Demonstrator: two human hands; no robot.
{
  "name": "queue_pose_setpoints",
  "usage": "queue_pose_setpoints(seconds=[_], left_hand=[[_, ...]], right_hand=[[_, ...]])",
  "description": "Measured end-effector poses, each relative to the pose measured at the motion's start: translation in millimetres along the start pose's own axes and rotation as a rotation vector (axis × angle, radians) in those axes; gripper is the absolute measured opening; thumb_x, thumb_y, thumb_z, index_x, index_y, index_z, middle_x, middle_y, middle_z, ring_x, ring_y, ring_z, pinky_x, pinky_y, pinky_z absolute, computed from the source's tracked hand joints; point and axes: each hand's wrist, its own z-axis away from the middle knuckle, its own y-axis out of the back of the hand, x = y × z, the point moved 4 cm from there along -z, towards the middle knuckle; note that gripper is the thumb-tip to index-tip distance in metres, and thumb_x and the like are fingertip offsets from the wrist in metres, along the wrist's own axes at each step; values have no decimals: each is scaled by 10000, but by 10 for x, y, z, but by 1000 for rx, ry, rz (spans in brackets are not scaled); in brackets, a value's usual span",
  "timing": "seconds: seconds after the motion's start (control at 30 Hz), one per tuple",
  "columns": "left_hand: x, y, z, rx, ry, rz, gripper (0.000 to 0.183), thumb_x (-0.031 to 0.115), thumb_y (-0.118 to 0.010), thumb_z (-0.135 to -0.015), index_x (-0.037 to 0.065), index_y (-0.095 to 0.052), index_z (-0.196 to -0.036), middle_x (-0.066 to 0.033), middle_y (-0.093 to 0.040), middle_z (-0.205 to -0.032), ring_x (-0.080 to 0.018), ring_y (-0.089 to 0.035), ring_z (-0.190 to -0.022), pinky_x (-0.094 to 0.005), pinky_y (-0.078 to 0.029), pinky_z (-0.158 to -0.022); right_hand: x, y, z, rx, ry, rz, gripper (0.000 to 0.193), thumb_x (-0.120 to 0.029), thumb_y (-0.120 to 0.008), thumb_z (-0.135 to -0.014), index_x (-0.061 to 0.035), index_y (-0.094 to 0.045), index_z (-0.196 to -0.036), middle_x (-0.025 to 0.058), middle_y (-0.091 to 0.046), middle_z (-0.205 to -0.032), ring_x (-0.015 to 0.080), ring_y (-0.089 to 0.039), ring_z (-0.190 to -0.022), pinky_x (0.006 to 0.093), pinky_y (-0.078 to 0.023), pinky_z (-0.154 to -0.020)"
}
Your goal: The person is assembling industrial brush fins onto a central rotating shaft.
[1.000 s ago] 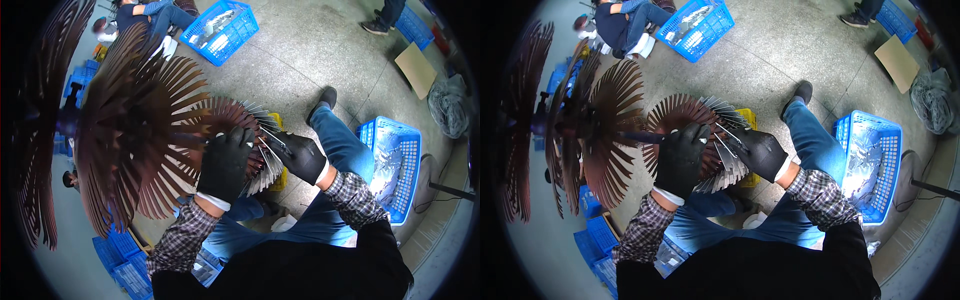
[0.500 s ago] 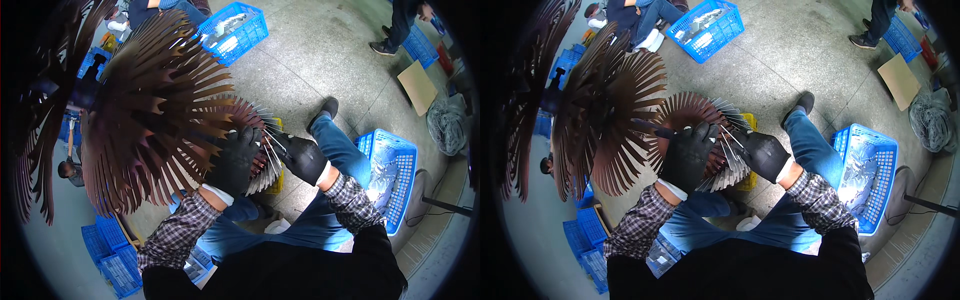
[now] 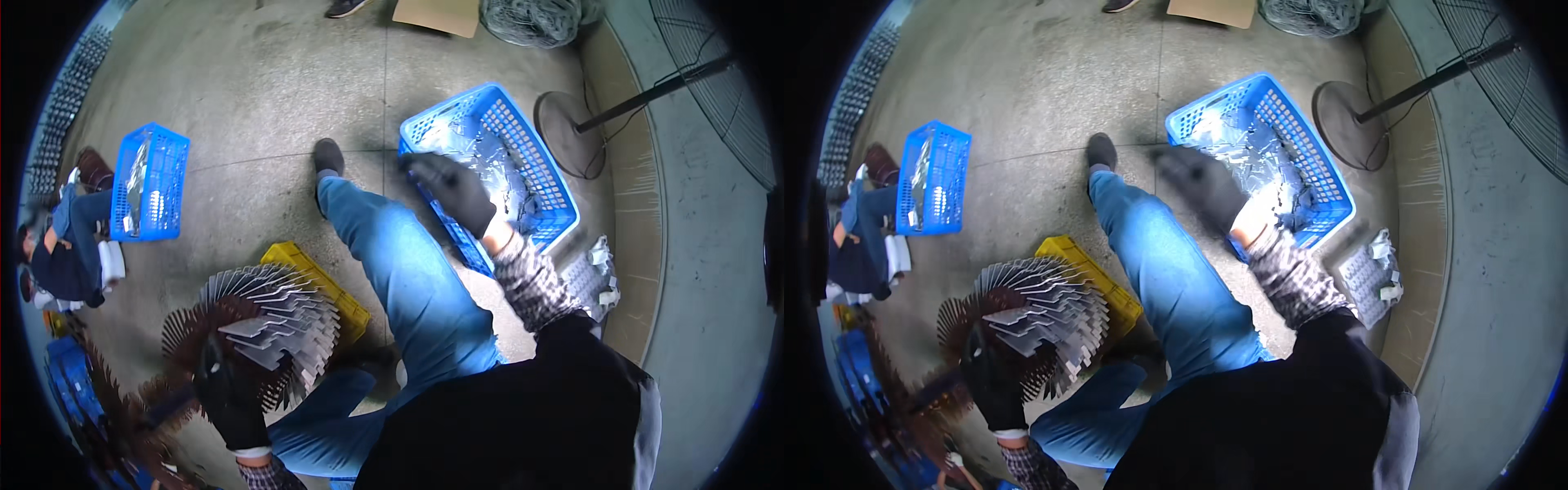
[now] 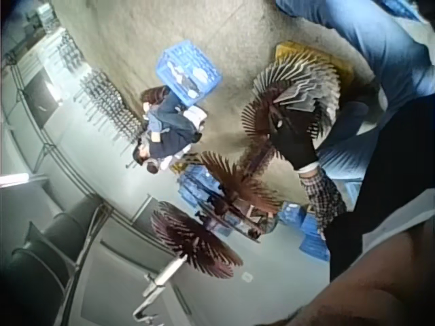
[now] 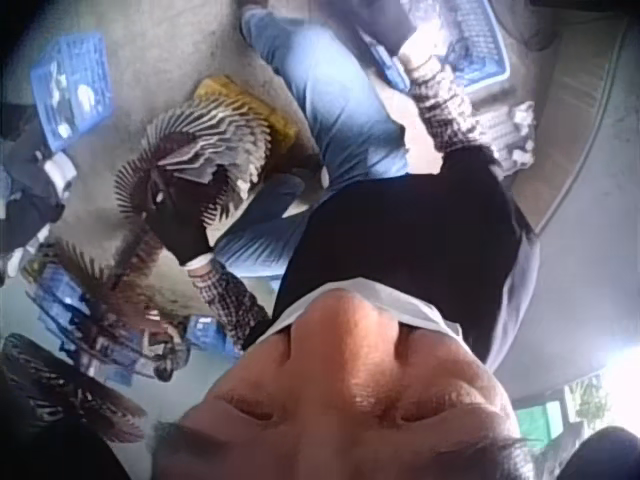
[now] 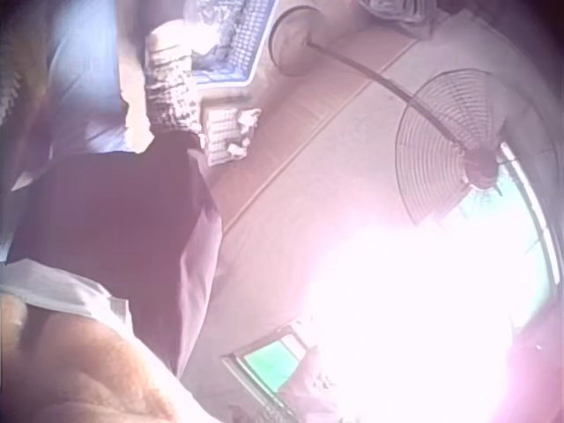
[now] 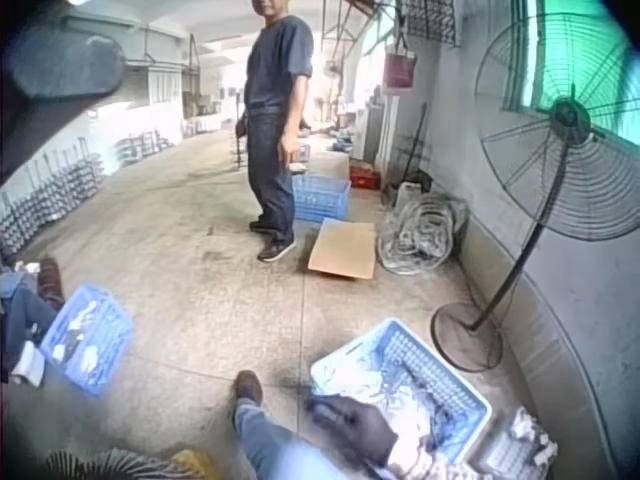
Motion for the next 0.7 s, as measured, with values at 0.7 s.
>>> queue_pose_setpoints(seconds=[0.7], left_hand=[[52,-47,-27,-82,193,133,420,139,-425,-1105,-8,-543,-1481,-175,-589,-1468,-317,-572,-1294,-408,-412,-1131]], right_hand=[[3270,762,-584,-153,-223,1347,444,-416,-634,-990,-54,-673,-1243,147,-734,-1180,367,-706,-1012,484,-532,-895]])
